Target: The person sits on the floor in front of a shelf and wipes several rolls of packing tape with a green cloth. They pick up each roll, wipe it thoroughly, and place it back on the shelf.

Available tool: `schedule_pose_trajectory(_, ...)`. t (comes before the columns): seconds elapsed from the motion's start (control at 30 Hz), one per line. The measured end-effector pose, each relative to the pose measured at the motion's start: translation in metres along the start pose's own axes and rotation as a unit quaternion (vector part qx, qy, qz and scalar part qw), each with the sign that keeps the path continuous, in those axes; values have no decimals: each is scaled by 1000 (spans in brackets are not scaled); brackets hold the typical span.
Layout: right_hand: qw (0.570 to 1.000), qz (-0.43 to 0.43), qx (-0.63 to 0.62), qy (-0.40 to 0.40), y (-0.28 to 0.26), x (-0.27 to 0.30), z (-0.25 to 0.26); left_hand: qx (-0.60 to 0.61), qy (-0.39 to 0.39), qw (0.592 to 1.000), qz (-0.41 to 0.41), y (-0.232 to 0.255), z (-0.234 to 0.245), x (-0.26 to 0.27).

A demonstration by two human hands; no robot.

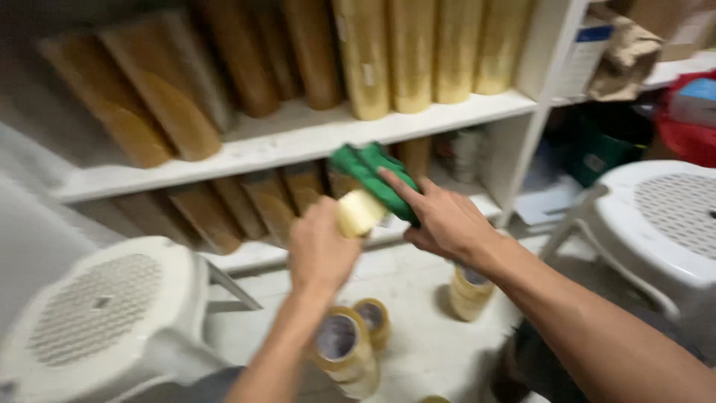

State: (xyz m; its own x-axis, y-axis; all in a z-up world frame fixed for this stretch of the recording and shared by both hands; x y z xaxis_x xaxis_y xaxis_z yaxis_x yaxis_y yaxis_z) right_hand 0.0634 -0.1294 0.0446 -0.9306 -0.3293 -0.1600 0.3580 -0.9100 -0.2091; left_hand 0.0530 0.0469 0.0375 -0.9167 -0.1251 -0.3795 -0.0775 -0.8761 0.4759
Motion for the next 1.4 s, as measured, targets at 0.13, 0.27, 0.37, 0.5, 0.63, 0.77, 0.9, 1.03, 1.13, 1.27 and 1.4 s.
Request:
schedule_pose_trajectory(0.13,999,-6,25,37,-11,-6,-7,33,-30,999,24,-13,4,0)
schedule_pose_trajectory(0.27,991,66,-3,112,-28,-10,9,37,6,997,65,-35,-9,-11)
schedule_pose_trajectory(0.37,990,48,-15,132,-14,-20,11,75,49,995,49,-24,-3,-9)
schedule_pose_trajectory(0.5,990,-16,-27,138,3,-27,3,102,71,992,24,-10,-4,-2)
schedule_pose_trajectory(0.63,982,32,30,184,-30,-13,9,98,41,989,102,-19,6,-2)
schedule_pose_trajectory(0.77,978,78,15,192,-39,-17,7,109,80,985,110,-20,10,0)
schedule_pose_trajectory(0.9,990,-19,-38,132,-3,-29,-6,90,131,986,41,-16,-7,-3)
schedule_pose_trajectory(1.03,990,19,9,142,-27,-20,-4,95,142,983,73,-16,17,-4)
schedule_pose_trajectory(1.13,984,102,18,144,-50,-16,4,94,84,977,172,-23,24,-2)
schedule_pose_trajectory(1.27,994,-25,-60,92,1,-35,-9,93,141,985,43,-13,-1,-4)
schedule_pose_trajectory(1.4,993,-12,-12,117,-9,-25,-4,102,54,989,94,-24,-16,-10)
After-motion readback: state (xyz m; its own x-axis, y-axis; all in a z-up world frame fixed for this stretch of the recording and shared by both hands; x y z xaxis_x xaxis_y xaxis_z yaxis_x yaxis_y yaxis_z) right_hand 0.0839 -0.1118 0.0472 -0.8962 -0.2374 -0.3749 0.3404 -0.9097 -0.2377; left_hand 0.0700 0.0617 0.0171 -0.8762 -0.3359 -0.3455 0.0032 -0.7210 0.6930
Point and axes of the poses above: each hand's wrist, its own x-axis away from the middle knuckle, its own z-axis out of the back of the hand, y = z × x, the point moved 9 cm from there along -x, towards the middle knuckle, and after that the axes turned 1 degree about y, right-handed, at the moved point
